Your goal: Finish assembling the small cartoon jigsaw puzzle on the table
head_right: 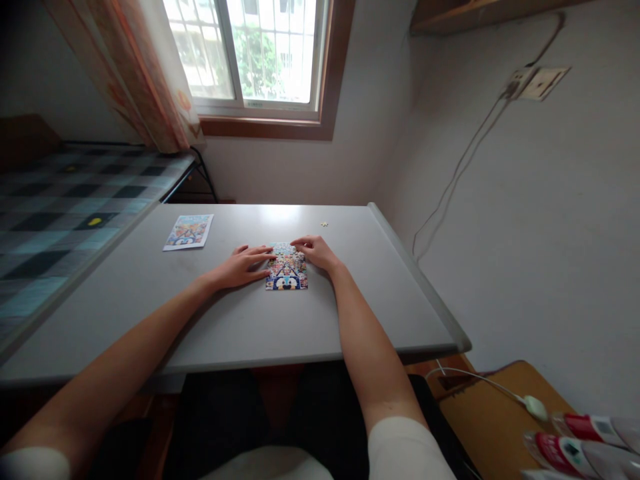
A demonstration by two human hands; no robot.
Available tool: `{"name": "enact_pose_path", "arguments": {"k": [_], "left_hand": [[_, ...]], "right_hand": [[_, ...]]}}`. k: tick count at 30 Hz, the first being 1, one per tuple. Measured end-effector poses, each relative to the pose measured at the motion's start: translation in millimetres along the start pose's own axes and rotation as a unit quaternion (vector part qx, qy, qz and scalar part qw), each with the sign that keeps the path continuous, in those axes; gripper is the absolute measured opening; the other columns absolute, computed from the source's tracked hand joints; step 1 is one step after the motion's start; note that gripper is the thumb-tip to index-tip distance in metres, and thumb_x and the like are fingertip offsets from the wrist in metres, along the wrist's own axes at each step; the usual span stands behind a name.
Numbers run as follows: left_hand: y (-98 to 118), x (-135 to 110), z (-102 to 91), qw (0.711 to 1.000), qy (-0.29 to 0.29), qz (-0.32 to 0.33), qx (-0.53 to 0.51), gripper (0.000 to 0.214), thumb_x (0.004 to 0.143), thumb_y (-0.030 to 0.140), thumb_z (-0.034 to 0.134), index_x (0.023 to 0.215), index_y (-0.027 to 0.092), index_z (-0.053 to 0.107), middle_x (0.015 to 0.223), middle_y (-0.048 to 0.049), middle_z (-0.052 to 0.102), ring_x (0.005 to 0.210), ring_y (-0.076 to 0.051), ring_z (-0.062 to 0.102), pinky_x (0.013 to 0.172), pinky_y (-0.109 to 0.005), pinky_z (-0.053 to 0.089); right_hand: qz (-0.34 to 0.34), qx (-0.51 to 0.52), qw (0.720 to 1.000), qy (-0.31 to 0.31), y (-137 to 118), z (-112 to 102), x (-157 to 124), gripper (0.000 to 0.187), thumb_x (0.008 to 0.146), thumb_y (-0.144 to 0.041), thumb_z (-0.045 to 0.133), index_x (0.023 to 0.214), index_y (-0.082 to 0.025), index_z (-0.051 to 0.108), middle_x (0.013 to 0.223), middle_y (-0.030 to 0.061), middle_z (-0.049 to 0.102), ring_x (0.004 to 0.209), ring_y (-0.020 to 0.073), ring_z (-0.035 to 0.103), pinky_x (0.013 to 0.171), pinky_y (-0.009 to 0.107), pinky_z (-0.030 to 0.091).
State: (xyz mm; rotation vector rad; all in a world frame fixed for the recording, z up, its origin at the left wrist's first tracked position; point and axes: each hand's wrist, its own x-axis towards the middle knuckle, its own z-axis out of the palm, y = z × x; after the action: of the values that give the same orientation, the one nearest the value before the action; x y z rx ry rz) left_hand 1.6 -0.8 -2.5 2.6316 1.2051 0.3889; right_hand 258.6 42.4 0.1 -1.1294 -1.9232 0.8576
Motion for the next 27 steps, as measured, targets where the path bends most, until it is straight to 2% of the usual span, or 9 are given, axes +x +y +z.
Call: {"name": "enact_pose_path", "arguments": {"k": [4,7,10,21,27], "left_hand": [[1.4,-0.2,-0.9,1.000,-0.004,-0.003,-0.002,0.050,0.089,0.059,0.040,0.133,0.036,0.049,0.146,-0.0017,0.041,0.135,-0.025,0.035,0.113,-0.049,0.013],[1.7,0.0,-1.0,1.000,-0.005,-0.004,-0.003,0.050,0.089,0.059,0.040,0.133,0.036,0.049,0.146,-0.0017,0.040,0.135,-0.025,0.035,0.113,-0.049,0.012],[0.9,0.3,-0.3,1.000,-0.003,-0.004,-0.003,0.050,0.089,0.059,0.040,0.133,0.036,0.049,0.146,-0.0014,0.041,0.134,-0.025,0.036,0.113,-0.049,0.012],[2.6,-0.3,-2.0,1.000,-0.005,-0.003,-0.001,0.050,0.090,0.059,0.040,0.133,0.036,0.049,0.147,-0.0017,0.040,0.135,-0.024,0.035,0.113,-0.048,0.013],[1.7,-0.3,-0.9,1.000,-0.003,-0.002,-0.002,0.050,0.089,0.059,0.040,0.133,0.036,0.049,0.146,-0.0015,0.041,0.134,-0.026,0.036,0.112,-0.049,0.013]], "right_hand": [[0.028,0.038,0.999,0.005,0.9,1.2,-0.4,0.025,0.071,-0.035,0.064,0.082,-0.013,0.069,0.071,0.0046,0.067,0.064,0.0122,0.055,0.059,0.024,0.043],[0.036,0.062,0.997,0.006,1.3,0.8,-1.2,0.029,0.069,-0.035,0.066,0.087,-0.013,0.068,0.072,0.0043,0.067,0.065,0.0126,0.057,0.060,0.024,0.044],[0.025,0.045,0.999,0.002,1.7,0.3,-0.9,0.030,0.073,-0.034,0.061,0.093,-0.013,0.070,0.074,0.0039,0.067,0.064,0.0118,0.056,0.061,0.024,0.044],[0.053,0.074,0.996,0.008,4.1,1.1,-1.0,0.019,0.066,-0.030,0.064,0.076,-0.013,0.065,0.070,0.0035,0.066,0.066,0.0130,0.057,0.062,0.025,0.045],[0.051,0.060,0.997,0.009,4.8,-0.4,0.5,0.020,0.065,-0.030,0.064,0.076,-0.013,0.067,0.072,0.0038,0.067,0.067,0.0127,0.057,0.065,0.025,0.045]]}}
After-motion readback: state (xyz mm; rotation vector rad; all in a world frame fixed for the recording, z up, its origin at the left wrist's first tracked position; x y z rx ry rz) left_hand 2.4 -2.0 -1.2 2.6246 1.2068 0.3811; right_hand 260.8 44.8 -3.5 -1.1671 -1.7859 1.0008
